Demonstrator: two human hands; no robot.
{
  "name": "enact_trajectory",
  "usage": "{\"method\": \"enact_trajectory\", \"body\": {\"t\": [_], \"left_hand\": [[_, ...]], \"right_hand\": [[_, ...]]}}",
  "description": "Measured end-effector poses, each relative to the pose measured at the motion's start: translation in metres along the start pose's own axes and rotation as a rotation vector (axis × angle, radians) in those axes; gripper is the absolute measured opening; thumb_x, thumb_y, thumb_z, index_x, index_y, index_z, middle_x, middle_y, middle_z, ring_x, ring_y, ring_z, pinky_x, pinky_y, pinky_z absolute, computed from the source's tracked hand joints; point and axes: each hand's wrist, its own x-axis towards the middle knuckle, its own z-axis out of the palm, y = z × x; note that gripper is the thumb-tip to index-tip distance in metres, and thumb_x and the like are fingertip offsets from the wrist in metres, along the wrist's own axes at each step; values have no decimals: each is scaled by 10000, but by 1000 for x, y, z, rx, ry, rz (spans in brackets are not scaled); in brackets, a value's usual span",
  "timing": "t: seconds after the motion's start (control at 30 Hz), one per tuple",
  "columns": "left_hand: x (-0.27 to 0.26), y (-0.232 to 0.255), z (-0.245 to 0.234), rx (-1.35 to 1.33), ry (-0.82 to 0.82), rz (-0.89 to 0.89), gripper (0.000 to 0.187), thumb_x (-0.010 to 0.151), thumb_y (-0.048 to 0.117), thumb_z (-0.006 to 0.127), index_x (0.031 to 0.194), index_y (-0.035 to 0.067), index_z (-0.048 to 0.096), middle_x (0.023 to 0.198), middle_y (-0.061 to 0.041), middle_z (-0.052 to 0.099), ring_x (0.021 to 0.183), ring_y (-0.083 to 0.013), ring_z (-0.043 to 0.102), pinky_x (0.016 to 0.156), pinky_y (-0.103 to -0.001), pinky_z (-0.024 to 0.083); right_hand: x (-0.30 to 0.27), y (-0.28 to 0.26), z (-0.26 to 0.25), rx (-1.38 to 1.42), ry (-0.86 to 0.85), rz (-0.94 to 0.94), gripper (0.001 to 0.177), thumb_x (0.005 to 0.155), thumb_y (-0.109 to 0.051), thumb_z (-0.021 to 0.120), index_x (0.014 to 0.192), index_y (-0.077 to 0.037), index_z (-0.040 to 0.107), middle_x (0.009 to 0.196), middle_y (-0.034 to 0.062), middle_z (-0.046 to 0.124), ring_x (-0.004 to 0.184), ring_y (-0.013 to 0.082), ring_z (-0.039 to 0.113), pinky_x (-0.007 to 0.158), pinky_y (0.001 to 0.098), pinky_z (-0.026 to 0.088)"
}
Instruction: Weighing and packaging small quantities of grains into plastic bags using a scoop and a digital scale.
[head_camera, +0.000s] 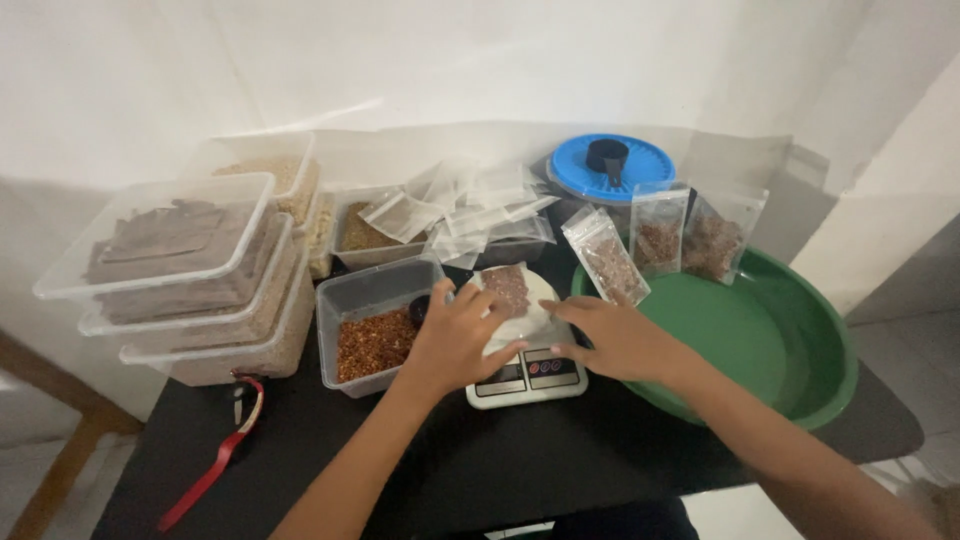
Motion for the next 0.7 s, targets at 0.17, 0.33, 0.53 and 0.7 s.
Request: {"method": "enact_trajectory", "body": {"t": [0.17, 0.33, 0.53, 0.7], "left_hand": [[-4, -19, 2, -34, 38, -38, 314, 951, 378, 678, 756, 132, 691, 870, -61, 646, 877, -226, 596, 963, -531, 359], [-15, -31, 0, -65, 46, -114, 244, 937, 341, 697, 777, 157, 695, 889, -28, 654, 912, -210, 603, 974, -507, 347], [-16, -31, -20, -201, -66, -150, 175, 987, 296, 653, 962, 138, 723, 1067, -56, 670, 973, -264, 617, 918, -477, 403], [-8, -26, -20, -301, -178, -163, 228, 999, 324, 635, 1053, 113, 701, 1116, -74, 655, 1032, -276, 629, 956, -479, 397]], "right_hand": [[-5, 14, 9, -20, 15, -14, 622, 1029, -459, 508, 1523, -86, 450, 1477, 197, 553, 1431, 359, 468, 1164, 723, 219], [-1, 21, 18, -4, 41, -22, 596, 1013, -405, 546, 1509, -87, 457, 1464, 183, 572, 1427, 332, 485, 1167, 668, 274], [7, 35, 82, -272, 305, -131, 786, 953, -487, 568, 1595, -122, 300, 1534, 75, 473, 1449, 304, 382, 1113, 641, 315], [10, 24, 91, -331, 467, -56, 726, 956, -482, 501, 1595, -182, 332, 1493, 65, 535, 1440, 312, 447, 1137, 566, 378]]}}
